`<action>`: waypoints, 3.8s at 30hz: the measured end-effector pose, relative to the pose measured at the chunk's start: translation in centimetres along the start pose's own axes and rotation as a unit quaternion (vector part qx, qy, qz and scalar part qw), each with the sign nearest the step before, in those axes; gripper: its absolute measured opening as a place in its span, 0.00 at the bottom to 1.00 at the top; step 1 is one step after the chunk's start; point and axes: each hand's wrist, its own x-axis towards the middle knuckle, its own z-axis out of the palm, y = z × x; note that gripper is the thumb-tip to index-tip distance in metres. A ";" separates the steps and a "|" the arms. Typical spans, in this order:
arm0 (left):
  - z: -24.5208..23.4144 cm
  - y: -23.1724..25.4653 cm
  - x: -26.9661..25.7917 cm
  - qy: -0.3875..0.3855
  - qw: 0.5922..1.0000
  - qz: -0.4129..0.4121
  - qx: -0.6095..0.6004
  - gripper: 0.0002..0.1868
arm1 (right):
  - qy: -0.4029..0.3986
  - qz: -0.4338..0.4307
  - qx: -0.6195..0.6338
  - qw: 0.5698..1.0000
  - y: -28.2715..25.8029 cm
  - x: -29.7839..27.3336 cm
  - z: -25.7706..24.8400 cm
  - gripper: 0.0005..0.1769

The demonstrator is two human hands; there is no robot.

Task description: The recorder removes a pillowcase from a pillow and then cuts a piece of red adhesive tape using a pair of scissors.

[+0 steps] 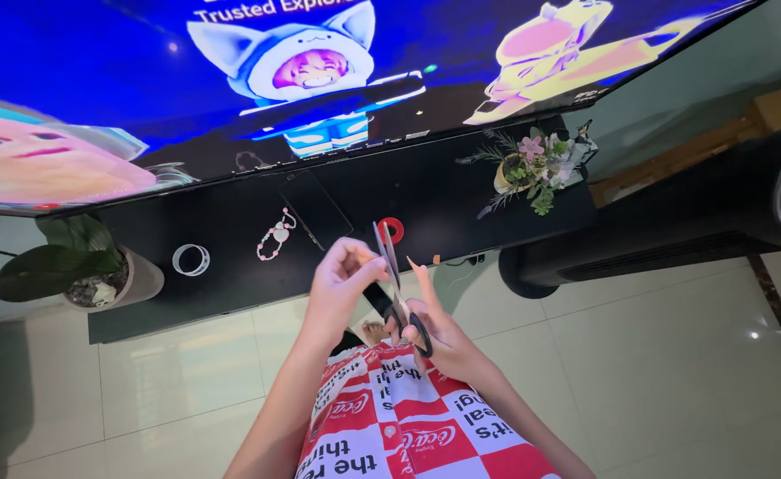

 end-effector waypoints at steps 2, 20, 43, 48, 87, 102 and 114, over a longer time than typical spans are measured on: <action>-0.8 0.2 0.0 0.034 0.999 -0.006 0.003 0.08 | -0.005 -0.034 -0.006 0.999 0.4 -0.2 -0.4 0.63; -0.1 -12.8 8.8 -0.049 0.943 0.106 0.313 0.14 | 0.173 -0.010 0.066 0.983 0.5 -5.2 -4.1 0.62; 7.4 1.1 3.1 -0.149 0.979 0.043 0.132 0.06 | 0.013 -0.031 0.162 0.986 -0.9 -3.2 -5.4 0.88; 7.0 1.3 3.2 -0.176 0.967 0.081 0.164 0.07 | -0.023 -0.034 0.145 0.989 -0.2 -3.0 -5.7 0.87; 4.7 -0.8 3.0 -0.174 0.984 0.011 0.033 0.06 | -0.024 -0.014 0.053 0.998 -1.3 -1.9 -4.1 0.87; 4.5 -0.1 2.2 -0.159 0.980 0.053 0.104 0.03 | -0.041 -0.032 0.138 0.989 -1.0 -2.0 -3.6 0.87; 4.2 0.0 1.7 -0.174 0.982 0.028 0.071 0.06 | -0.029 -0.022 0.160 0.986 -1.1 -2.2 -2.5 0.87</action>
